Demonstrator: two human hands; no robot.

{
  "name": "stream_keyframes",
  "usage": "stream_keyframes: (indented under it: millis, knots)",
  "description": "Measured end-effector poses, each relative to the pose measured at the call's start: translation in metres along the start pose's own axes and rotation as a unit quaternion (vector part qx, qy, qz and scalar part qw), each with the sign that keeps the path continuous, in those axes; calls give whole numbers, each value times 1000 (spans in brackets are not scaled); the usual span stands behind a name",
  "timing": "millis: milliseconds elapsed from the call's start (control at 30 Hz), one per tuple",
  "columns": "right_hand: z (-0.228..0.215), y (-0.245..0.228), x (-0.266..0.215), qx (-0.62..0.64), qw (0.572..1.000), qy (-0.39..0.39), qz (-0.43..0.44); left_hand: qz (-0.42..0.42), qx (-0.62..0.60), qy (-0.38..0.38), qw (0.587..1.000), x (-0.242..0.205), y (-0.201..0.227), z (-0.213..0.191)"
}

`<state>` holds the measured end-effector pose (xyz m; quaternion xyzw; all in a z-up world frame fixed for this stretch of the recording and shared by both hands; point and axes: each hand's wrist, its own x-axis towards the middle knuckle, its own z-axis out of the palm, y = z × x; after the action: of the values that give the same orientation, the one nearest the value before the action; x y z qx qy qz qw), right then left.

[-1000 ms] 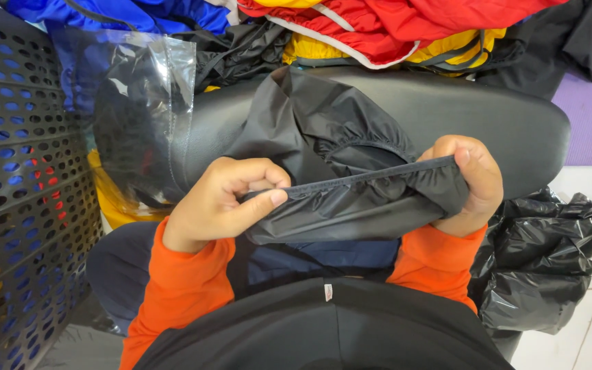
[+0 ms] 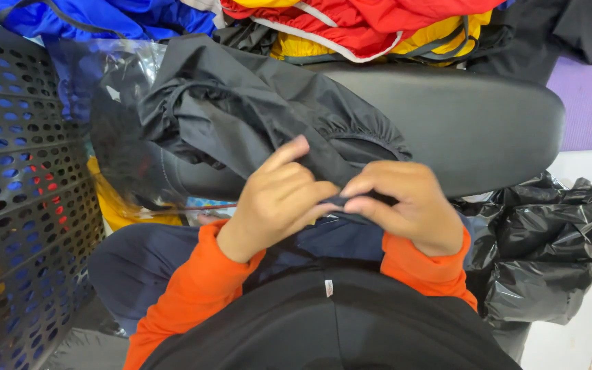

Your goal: The person places blue textile items into plastic bags, puts the bags into black shipping envelopes, and uses shears to trim a black textile item.

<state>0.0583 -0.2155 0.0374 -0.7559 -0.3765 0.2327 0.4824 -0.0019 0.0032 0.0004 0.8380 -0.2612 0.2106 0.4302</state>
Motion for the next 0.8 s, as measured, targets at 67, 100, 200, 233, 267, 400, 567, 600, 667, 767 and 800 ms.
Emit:
stream_keyframes:
  millis: [67,100,200,233,267,400,567,600,667,767,800]
  knots:
    - [-2,-2,1,-83,990,111,-1,-31,-40,39,998,-3,0,-7]
    - [-5,3,-2,-83,990,112,-2,-30,-40,40,998,-5,0,-12]
    - [-11,14,-4,-124,974,187,6,-89,-66,52,992,-12,1,-28]
    - [-13,16,-3,-78,964,252,-39,-141,-59,99,983,-15,2,-33]
    - [-15,17,-1,-29,945,315,-81,-195,-51,144,969,-18,4,-37]
    - [-30,37,-19,-183,870,439,-133,-281,-148,180,931,-27,-5,-43]
    - [-38,58,-70,-45,940,335,45,-353,-185,216,892,-22,-10,-43]
    - [-40,56,-66,-45,940,336,44,-352,-185,216,892,-22,-12,-43]
    - [-45,53,-57,-116,978,156,76,-363,-229,257,866,-23,-16,-42]
    - [-48,60,-50,0,985,73,154,-357,-221,267,867,-24,-19,-40]
    - [-47,62,-49,0,986,73,153,-356,-221,267,868,-23,-19,-41]
